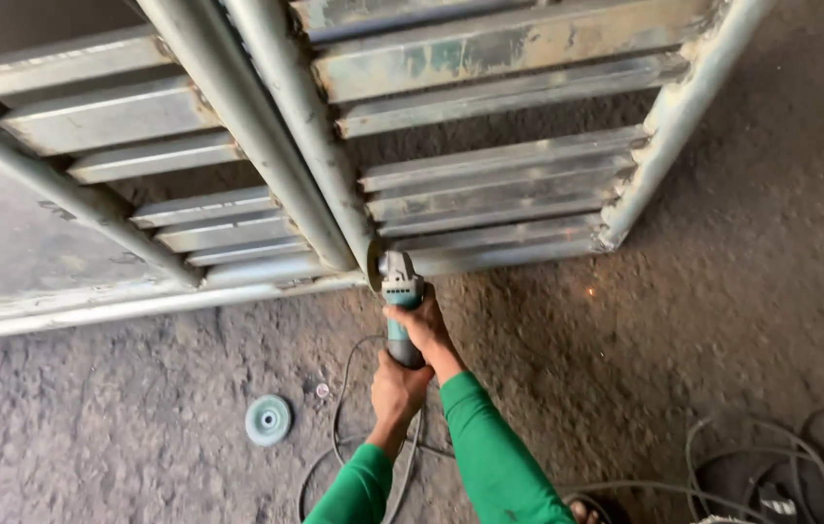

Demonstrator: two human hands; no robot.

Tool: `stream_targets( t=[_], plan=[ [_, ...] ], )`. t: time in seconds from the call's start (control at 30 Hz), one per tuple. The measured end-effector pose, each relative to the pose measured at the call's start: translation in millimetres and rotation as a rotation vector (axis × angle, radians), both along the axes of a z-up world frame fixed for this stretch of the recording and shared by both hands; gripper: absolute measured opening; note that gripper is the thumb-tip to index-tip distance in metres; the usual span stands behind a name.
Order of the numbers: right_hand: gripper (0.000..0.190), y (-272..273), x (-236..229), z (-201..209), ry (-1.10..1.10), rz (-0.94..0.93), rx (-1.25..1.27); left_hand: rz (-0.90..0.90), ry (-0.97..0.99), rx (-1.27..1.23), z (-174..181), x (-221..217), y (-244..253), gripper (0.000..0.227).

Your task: Using an angle grinder to smooth the welds and edges of a metal gate frame.

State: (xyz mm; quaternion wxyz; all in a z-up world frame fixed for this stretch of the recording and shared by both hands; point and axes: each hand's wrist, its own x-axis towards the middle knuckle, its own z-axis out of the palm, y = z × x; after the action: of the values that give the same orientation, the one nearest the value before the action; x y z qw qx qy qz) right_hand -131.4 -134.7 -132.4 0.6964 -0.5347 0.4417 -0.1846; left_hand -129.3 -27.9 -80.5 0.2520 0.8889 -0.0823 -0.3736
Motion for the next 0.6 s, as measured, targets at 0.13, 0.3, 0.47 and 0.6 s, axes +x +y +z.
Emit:
stream_targets(
  t=[0.13,0.3,0.47,0.6],
  plan=[
    [0.098,-2,15,20,-0.055,-0.026,-0.023,-0.027,-0.030,-0.009,0,17,-4,0.068],
    [0.102,3,0,2,0.024,0.003,-0.014,-0.045,-0.004,0.037,-23,7,2,0.065],
    [0.097,-4,7,3,-0.039,-0.014,-0.076,-0.035,-0.057,-0.025,-9,11,-4,0.063],
    [0.096,0,14,13,-0.048,-0.009,-0.076,-0.031,-0.067,-0.021,-16,17,-3,0.063]
  ],
)
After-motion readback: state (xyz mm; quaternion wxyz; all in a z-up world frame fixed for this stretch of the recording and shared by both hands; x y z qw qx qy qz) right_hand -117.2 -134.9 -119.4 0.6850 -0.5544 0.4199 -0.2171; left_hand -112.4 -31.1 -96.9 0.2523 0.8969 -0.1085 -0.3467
